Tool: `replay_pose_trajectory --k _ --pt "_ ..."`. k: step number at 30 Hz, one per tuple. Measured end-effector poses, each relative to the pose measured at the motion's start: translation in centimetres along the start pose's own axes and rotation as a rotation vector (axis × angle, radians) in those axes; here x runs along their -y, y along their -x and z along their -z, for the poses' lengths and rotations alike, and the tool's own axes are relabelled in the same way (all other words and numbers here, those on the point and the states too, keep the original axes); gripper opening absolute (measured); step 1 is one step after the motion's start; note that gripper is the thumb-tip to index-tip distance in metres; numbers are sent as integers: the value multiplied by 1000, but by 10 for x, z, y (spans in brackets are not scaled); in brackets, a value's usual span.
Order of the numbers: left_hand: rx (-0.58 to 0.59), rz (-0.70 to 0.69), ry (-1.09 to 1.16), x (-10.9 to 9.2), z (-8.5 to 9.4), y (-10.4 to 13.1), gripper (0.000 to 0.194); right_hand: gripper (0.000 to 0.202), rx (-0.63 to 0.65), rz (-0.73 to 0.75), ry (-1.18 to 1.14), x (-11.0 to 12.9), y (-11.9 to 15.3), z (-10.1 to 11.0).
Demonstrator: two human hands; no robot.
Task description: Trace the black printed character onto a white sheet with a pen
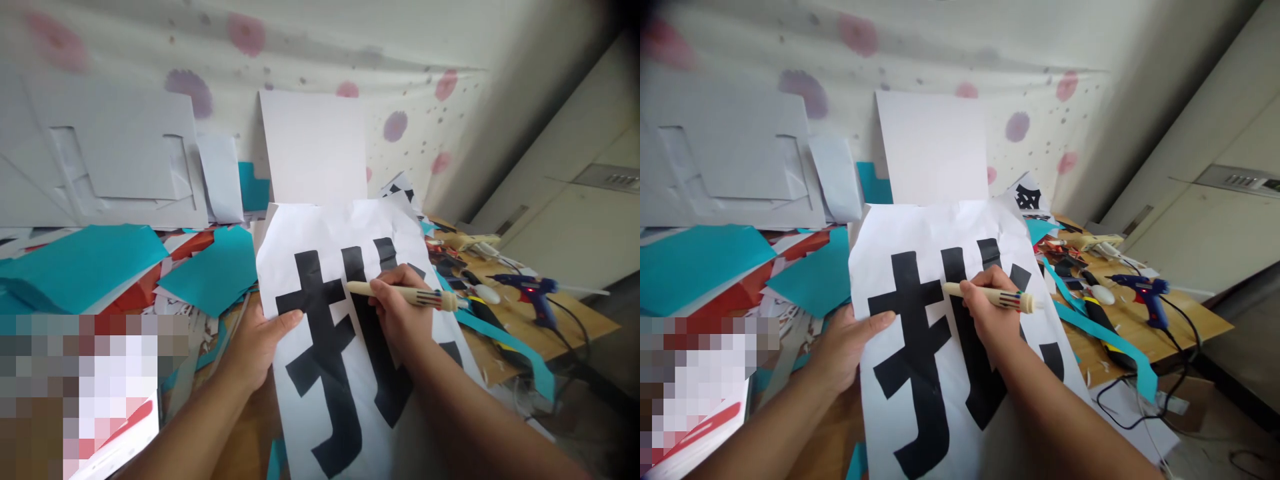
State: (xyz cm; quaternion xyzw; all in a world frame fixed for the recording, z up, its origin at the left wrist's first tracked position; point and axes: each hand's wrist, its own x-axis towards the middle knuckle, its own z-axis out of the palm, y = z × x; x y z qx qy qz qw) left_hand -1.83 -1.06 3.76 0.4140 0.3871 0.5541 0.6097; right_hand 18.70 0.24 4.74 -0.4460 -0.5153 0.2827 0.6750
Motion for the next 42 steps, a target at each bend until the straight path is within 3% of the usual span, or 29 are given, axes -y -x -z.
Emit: replay_pose_trajectory --k 4,9,21,42 --pt "10 8 9 -1 1 1 49 21 46 160 84 3 -12 -3" --pt "17 46 33 -1 1 2 48 21 6 220 136 -2 -9 -5" --pt "20 -5 18 0 0 2 76 21 11 280 189 -2 -11 -6" --pt "31 -12 26 -1 -1 1 56 21 28 225 136 -5 -9 -2"
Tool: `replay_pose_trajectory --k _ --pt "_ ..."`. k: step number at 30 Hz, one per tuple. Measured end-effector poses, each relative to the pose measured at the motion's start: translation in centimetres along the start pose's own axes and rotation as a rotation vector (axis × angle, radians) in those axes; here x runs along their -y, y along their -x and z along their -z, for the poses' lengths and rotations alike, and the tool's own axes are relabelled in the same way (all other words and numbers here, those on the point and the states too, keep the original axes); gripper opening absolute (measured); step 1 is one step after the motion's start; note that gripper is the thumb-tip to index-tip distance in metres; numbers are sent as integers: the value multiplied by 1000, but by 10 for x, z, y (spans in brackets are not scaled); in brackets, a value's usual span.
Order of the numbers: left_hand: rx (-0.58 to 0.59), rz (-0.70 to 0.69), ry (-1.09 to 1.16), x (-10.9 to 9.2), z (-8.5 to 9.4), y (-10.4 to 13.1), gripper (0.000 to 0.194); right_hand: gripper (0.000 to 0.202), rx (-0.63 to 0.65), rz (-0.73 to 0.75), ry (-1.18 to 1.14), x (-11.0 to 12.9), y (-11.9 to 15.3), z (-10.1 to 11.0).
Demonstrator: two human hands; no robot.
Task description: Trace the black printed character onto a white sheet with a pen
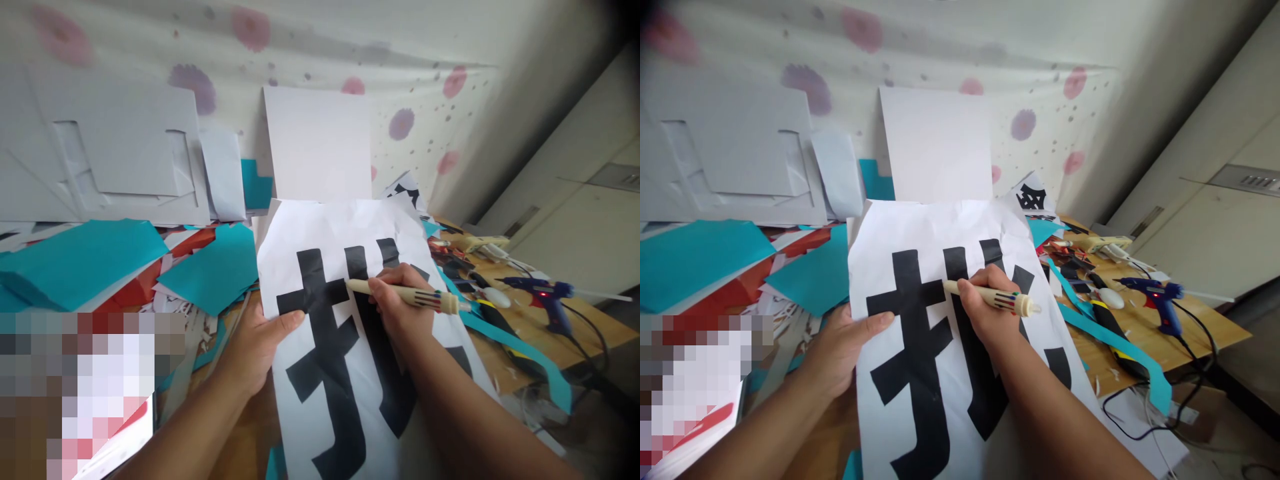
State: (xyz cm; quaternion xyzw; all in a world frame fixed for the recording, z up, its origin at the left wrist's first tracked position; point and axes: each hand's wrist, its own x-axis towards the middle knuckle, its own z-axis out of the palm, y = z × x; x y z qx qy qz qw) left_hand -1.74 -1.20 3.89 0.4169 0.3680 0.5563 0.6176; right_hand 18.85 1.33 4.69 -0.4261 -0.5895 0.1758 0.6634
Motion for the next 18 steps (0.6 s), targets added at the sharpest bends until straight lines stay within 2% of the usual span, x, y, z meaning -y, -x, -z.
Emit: replay_pose_trajectory --k 3,6,9,12,18 --pt "-12 0 -9 0 0 0 60 21 37 -3 -70 -2 0 1" --pt "-22 6 -20 2 2 0 63 20 10 -17 -17 -2 0 2" --pt "-27 17 -25 3 3 1 57 20 12 -14 13 -1 -1 2" --pt "-11 36 -20 2 3 2 49 21 63 -35 -127 -2 0 2" --pt "-12 33 -8 1 2 1 49 21 52 -45 -155 -5 1 2"
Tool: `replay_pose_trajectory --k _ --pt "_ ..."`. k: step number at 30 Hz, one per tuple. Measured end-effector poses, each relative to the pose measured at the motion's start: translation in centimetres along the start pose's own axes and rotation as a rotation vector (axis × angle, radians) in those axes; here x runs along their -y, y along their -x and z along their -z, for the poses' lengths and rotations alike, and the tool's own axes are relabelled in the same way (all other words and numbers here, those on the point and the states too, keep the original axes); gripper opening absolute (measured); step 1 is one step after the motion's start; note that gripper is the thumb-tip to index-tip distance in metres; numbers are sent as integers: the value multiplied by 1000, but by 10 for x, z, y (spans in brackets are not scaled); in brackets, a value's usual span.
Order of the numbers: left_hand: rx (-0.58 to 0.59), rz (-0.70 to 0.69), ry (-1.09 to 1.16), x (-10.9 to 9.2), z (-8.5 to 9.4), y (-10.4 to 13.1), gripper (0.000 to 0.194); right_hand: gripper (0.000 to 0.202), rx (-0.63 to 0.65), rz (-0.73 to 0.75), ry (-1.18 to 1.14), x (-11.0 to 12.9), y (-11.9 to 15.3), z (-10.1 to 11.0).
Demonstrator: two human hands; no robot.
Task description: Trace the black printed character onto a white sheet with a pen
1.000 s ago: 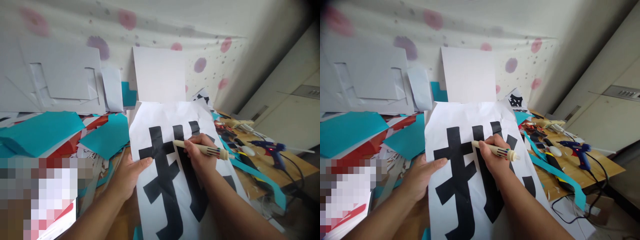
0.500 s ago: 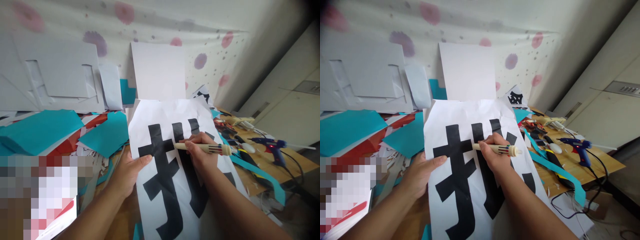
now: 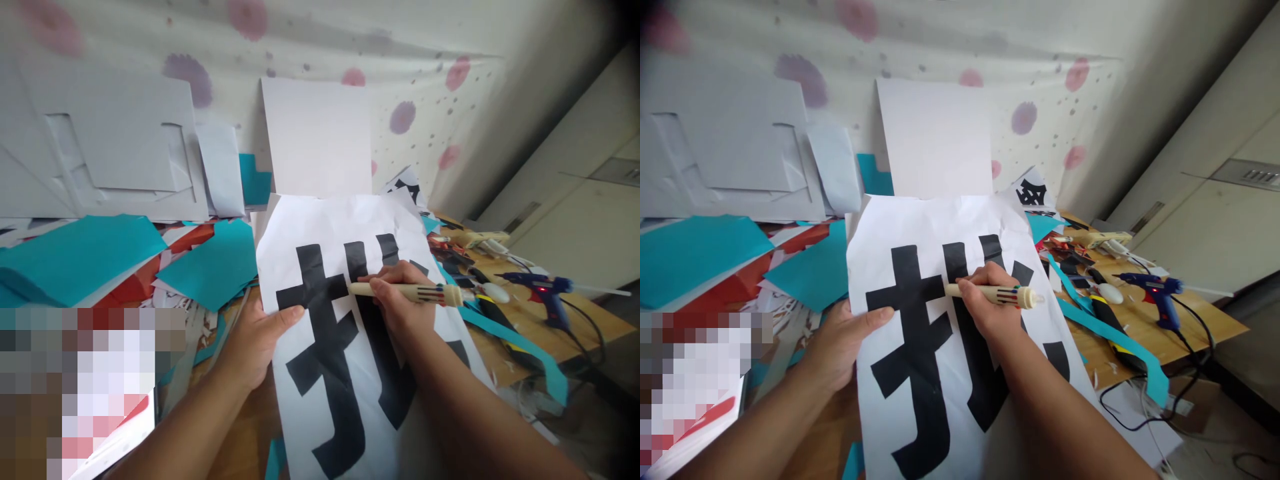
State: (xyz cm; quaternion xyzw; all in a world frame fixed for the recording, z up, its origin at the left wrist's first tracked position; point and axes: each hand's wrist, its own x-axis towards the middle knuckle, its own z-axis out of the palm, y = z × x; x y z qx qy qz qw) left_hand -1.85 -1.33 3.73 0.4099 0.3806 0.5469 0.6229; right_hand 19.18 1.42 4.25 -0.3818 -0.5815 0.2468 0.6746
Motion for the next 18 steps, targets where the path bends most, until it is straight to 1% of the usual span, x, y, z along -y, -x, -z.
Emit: replay_pose_trajectory --k 3,7,9,12,14,18 --pt "-15 7 5 0 0 0 53 20 35 10 -20 0 0 1" --pt "-26 -15 0 -1 -1 0 60 19 35 15 -16 -1 1 2" --pt "-21 -24 -7 -2 -2 0 59 19 43 14 -24 -1 1 2" --pt "-21 4 -13 -2 -2 -1 55 18 51 12 -23 -1 1 1" --pt "-35 11 -8 -2 -2 -1 56 19 16 -21 -67 0 1 0" --pt "-78 22 9 -2 -3 -1 56 23 -90 -104 -244 4 -3 -3"
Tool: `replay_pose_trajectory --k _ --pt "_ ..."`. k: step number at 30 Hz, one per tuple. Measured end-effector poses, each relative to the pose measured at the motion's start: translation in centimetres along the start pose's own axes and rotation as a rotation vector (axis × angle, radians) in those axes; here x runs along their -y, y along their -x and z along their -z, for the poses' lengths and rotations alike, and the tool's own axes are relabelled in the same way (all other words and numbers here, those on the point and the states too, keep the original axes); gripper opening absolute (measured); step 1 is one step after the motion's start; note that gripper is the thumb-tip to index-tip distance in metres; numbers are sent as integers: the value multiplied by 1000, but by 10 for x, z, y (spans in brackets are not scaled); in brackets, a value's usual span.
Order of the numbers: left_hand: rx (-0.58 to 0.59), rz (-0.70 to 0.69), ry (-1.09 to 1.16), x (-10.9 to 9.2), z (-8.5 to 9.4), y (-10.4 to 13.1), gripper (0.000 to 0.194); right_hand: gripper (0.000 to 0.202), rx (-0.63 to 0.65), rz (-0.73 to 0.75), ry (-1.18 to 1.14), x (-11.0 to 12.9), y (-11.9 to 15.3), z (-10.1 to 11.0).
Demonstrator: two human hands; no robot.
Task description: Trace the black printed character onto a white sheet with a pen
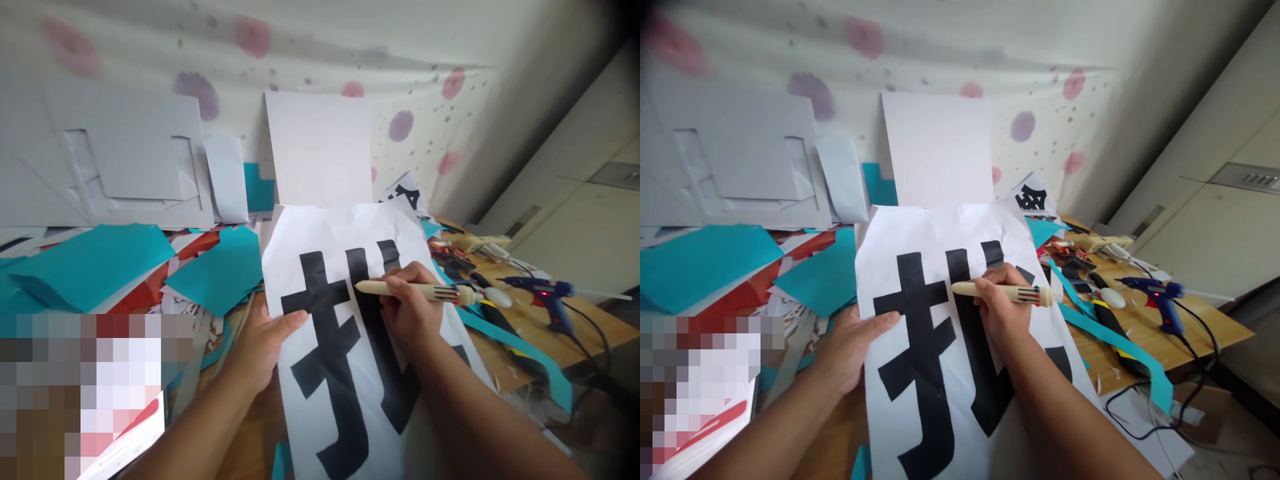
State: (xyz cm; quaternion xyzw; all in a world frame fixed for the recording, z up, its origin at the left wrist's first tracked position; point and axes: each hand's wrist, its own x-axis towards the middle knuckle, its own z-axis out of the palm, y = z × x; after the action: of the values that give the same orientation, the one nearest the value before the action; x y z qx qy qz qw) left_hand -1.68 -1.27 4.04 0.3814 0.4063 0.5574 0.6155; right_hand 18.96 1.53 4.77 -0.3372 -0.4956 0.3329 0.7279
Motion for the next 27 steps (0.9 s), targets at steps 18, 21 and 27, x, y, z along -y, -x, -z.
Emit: replay_pose_trajectory --k 18,21,27 --pt "118 -17 36 -2 0 4 34 18 166 154 189 2 -28 -48" --pt "126 -11 35 -2 1 4 32 18 151 182 222 1 -27 -46" --pt "158 46 73 0 2 4 27 18 77 206 314 4 -27 -50"
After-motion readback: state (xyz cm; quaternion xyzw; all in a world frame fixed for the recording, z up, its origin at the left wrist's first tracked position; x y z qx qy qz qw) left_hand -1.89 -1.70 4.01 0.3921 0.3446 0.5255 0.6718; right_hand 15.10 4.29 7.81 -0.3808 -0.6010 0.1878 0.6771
